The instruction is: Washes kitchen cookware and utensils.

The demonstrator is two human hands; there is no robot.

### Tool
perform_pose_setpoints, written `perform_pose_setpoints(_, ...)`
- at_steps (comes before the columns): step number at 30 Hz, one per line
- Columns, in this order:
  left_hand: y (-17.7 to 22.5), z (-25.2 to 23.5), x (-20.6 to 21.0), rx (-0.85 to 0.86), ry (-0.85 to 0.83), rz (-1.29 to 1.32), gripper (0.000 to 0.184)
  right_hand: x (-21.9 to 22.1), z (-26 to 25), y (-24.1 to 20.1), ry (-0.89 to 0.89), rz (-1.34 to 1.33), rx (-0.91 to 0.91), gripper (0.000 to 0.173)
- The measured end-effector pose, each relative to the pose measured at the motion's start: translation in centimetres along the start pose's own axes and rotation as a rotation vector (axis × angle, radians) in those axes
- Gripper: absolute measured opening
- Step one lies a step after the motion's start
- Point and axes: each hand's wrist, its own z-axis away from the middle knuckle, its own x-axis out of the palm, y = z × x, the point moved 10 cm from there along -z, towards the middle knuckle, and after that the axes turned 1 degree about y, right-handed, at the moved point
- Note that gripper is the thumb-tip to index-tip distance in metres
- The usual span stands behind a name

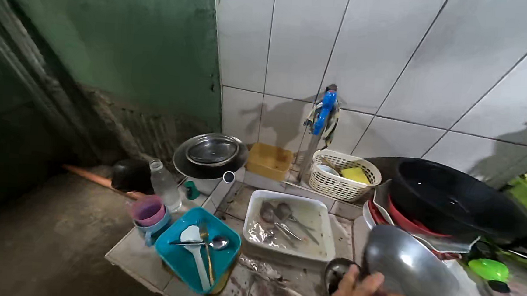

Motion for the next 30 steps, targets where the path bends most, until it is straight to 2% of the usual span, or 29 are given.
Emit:
perform_pose_setpoints(2, -0.1, 1.1, -2.9, 0.029, 0.199, 0.082, 0.093, 3.2, -1.6, -2.9, -0.012, 0.066, -0.061, 0.037)
perform_pose_setpoints(6, -1.5, 3.3, -10.2, -0.022, 0.554, 0.199, 0.075, 9.8, -4.8, -8.3, -0.055, 0.102, -0.118, 0.032)
perform_pose_setpoints(8, -2.0, 3.9, -13.6, -0.074, 0.674, 0.199, 0.066, 12.9, -6.6, -10.3, -0.260, 0.182, -0.042, 0.039)
perform_pose_setpoints(10, -2.3, 4.3, -16.6, -0.085, 0.770, 0.152, 0.060, 15.9, -8.1, -11.7, -0.565, 0.202, 0.001, 0.051)
perform_pose_setpoints(11, -2.5, 4.3, -18.0, -0.071, 0.810, 0.123, 0.058, 17.0, -8.8, -12.2, -0.648, 0.141, -0.045, 0.054)
perform_pose_setpoints(13, -2.9, 4.3, -20.6, -0.037, 0.866, 0.089, 0.053, 18.2, -10.5, -12.4, -0.700, -0.043, -0.135, 0.053)
perform_pose_setpoints(16, -4.5, 4.4, -23.5, -0.102, 0.929, 0.090, 0.051, 15.6, -15.7, -12.1, -0.554, -0.188, -0.137, 0.047)
perform_pose_setpoints(19, -5.2, 4.1, -25.0, -0.165, 0.952, 0.131, 0.045, 8.4, -23.5, -12.7, -0.142, -0.080, -0.150, 0.040)
perform_pose_setpoints(20, -4.8, 3.5, -25.2, -0.131, 0.946, 0.096, 0.043, 6.2, -25.9, -13.1, -0.009, -0.057, -0.193, 0.040)
perform_pose_setpoints(22, -3.3, 1.7, -25.1, -0.005, 0.908, -0.031, 0.044, 3.6, -30.5, -13.7, 0.125, -0.025, -0.248, 0.044)
perform_pose_setpoints(25, -2.5, -0.8, -25.0, -0.001, 0.864, -0.141, 0.060, 3.2, -35.3, -14.8, 0.115, 0.076, -0.267, 0.062)
perform_pose_setpoints(27, -2.4, -1.7, -26.0, -0.072, 0.898, -0.132, 0.057, 3.4, -36.6, -15.4, 0.098, 0.172, -0.236, 0.067)
perform_pose_setpoints(30, -4.0, -1.9, -28.6, -0.093, 1.019, 0.029, 0.047, 3.2, -37.2, -15.5, 0.121, 0.219, -0.266, 0.049)
